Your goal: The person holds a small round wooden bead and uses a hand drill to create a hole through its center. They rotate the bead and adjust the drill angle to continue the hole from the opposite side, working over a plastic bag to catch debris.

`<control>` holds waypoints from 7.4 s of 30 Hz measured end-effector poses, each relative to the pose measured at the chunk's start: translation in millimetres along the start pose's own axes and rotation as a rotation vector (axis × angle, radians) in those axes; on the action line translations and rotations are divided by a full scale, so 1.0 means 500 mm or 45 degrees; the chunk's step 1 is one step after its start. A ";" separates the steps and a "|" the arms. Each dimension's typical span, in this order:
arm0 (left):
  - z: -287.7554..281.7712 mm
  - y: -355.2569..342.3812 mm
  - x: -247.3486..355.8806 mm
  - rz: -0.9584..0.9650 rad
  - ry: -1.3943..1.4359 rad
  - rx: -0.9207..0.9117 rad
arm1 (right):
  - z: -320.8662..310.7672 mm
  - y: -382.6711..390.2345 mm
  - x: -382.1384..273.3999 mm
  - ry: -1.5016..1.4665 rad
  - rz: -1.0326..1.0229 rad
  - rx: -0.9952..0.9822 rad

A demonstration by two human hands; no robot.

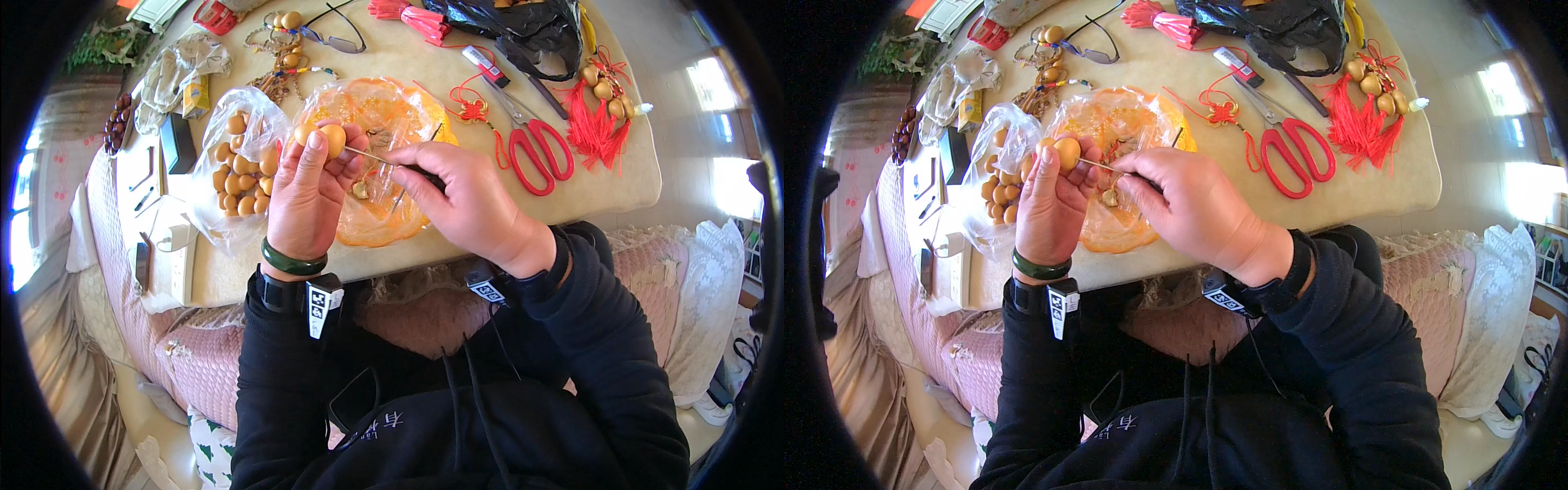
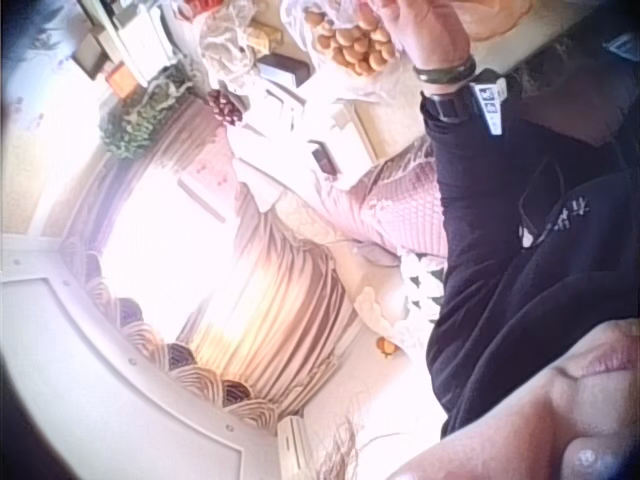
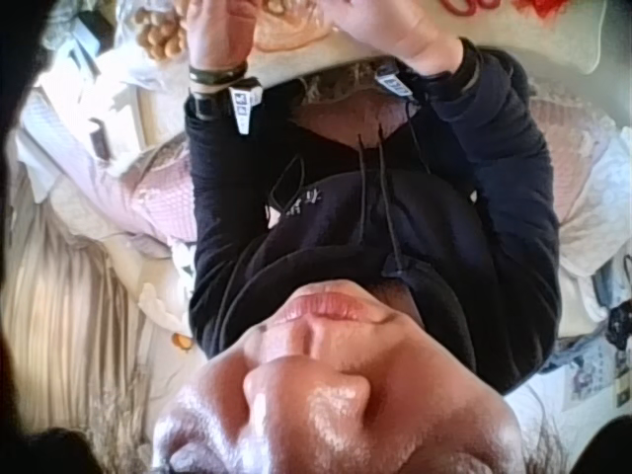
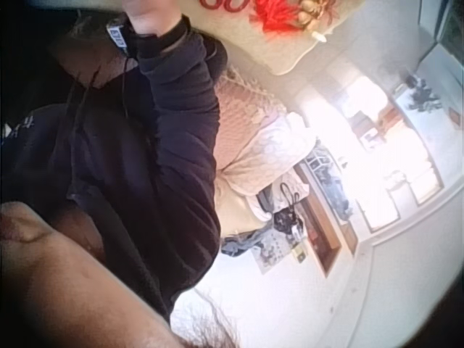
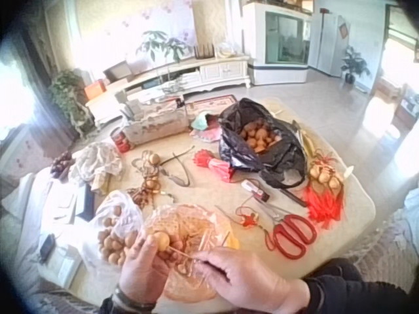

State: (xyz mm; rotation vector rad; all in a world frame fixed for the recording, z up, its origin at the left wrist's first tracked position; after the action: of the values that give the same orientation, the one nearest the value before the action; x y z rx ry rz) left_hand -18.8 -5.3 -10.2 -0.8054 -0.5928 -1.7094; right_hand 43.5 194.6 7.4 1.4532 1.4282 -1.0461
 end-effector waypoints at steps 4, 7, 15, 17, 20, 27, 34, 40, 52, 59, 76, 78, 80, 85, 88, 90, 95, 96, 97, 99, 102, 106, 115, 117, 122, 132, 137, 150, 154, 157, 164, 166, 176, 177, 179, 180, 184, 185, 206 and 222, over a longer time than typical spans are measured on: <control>0.012 -0.003 0.010 0.006 0.001 -0.124 | -0.006 -0.004 0.001 -0.338 0.421 -0.236; 0.017 -0.004 0.008 0.018 0.034 -0.077 | -0.010 -0.005 0.000 -0.306 0.427 -0.306; 0.009 -0.005 -0.002 0.063 -0.053 -0.001 | -0.006 0.000 -0.002 0.140 -0.085 0.002; 0.010 -0.004 -0.004 0.045 -0.056 0.026 | -0.006 0.001 -0.005 0.333 -0.209 0.126; 0.012 -0.004 -0.001 0.021 -0.047 0.028 | -0.010 -0.003 -0.005 0.021 -0.005 -0.024; 0.017 -0.004 0.002 0.048 -0.050 0.066 | -0.015 -0.006 -0.003 -0.109 0.405 -0.307; 0.021 -0.002 0.000 0.065 -0.086 0.139 | -0.009 0.001 0.000 0.055 0.094 -0.069; 0.014 0.000 -0.001 0.076 -0.082 0.153 | -0.006 -0.004 0.007 0.036 -0.037 0.017; -0.016 -0.014 -0.007 -0.235 0.629 0.191 | -0.009 -0.002 -0.001 -0.057 0.008 0.087; -0.012 -0.013 -0.008 -0.258 0.632 0.125 | -0.014 -0.004 0.008 -0.029 0.062 0.033; 0.000 -0.003 -0.014 -0.210 0.298 0.093 | -0.014 -0.011 0.008 -0.510 0.305 0.027; 0.003 -0.002 -0.015 -0.270 0.326 0.087 | -0.014 -0.012 0.008 -0.532 0.287 0.039; 0.004 -0.001 -0.016 -0.336 0.370 0.085 | -0.016 -0.014 0.009 -0.548 0.191 0.063; 0.001 0.006 -0.021 -0.484 0.452 0.102 | -0.020 -0.022 0.011 -0.563 0.204 0.135; 0.003 0.007 -0.023 -0.465 0.473 0.021 | -0.025 -0.025 0.008 -0.678 0.135 0.185; 0.009 0.008 -0.022 -0.413 0.446 -0.012 | -0.026 -0.025 0.006 -0.754 0.130 0.204; 0.036 0.018 -0.024 -0.386 0.170 0.020 | -0.017 -0.025 0.008 -0.943 0.120 0.184; 0.042 0.021 -0.026 -0.399 0.158 0.002 | -0.014 -0.025 0.008 -0.958 0.145 0.147; 0.046 0.024 -0.028 -0.416 0.152 -0.025 | -0.011 -0.024 0.009 -0.940 0.189 0.114; 0.049 0.026 -0.028 -0.391 0.119 0.010 | -0.006 -0.025 0.011 -0.934 0.339 0.045; 0.047 0.023 -0.024 -0.368 0.088 0.026 | -0.009 -0.025 0.009 -1.006 0.164 0.147; 0.044 0.019 -0.010 -0.363 0.109 -0.016 | -0.004 -0.024 0.009 -1.103 0.226 0.059; 0.031 0.016 -0.017 -0.375 0.118 -0.026 | -0.008 -0.025 -0.001 -1.058 0.186 0.053; 0.022 0.008 -0.005 -0.254 0.115 0.072 | -0.017 -0.024 -0.005 -0.952 0.218 0.014; 0.019 0.003 -0.006 -0.064 0.033 0.179 | -0.006 -0.007 -0.015 -0.313 0.026 -0.012; 0.021 0.007 -0.007 0.004 -0.051 0.227 | 0.005 0.005 -0.014 0.084 -0.128 -0.016; 0.028 0.008 -0.008 0.023 -0.126 0.217 | 0.009 0.005 -0.014 0.099 -0.142 0.007; 0.036 0.011 -0.011 0.063 -0.214 0.200 | 0.003 0.006 -0.024 0.156 -0.115 0.006; 0.036 0.011 -0.011 0.074 -0.237 0.203 | 0.002 0.006 -0.022 0.153 -0.118 0.009; 0.036 0.011 -0.012 0.093 -0.250 0.199 | 0.004 0.005 -0.021 0.124 -0.160 0.033; 0.044 0.014 -0.021 0.255 -0.406 0.183 | 0.007 0.009 -0.021 0.220 -0.187 0.072; 0.044 0.015 -0.020 0.220 -0.344 0.209 | 0.005 0.013 -0.021 0.255 -0.172 0.063; 0.007 0.008 -0.009 -0.060 0.248 0.255 | 0.019 0.024 -0.027 0.415 -0.153 -0.021; 0.007 0.009 -0.012 -0.069 0.211 0.296 | 0.022 0.026 -0.027 0.436 -0.143 -0.031; 0.013 0.011 -0.019 -0.040 0.217 0.349 | 0.026 0.029 -0.024 0.445 -0.134 -0.040; 0.017 0.012 -0.021 -0.019 0.225 0.352 | 0.029 0.031 -0.023 0.433 -0.134 -0.039; 0.036 0.018 -0.025 0.040 0.286 0.397 | 0.047 0.026 -0.018 0.207 -0.167 -0.004; 0.040 0.018 -0.025 0.053 0.282 0.382 | 0.052 0.023 -0.017 0.069 -0.096 -0.059; 0.066 0.022 0.000 0.204 0.237 0.263 | 0.041 0.028 -0.022 -1.312 1.134 -0.698; 0.043 0.019 -0.003 0.093 0.292 0.330 | -0.049 -0.041 0.044 0.404 0.048 0.120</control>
State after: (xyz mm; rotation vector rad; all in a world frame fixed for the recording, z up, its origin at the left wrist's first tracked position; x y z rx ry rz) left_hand -4.5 8.7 2.4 -0.4357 -0.6037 -1.5905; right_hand 23.3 224.9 -5.8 1.7686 1.5808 -0.8975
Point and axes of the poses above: each hand's wrist, its own y-axis away from the middle knuckle, its own z-axis out of the palm, x = y × z, the point moved 1 cm from there along -y, towards the middle knuckle, and after that the axes turned 15 degrees about z, right-handed, at the moved point
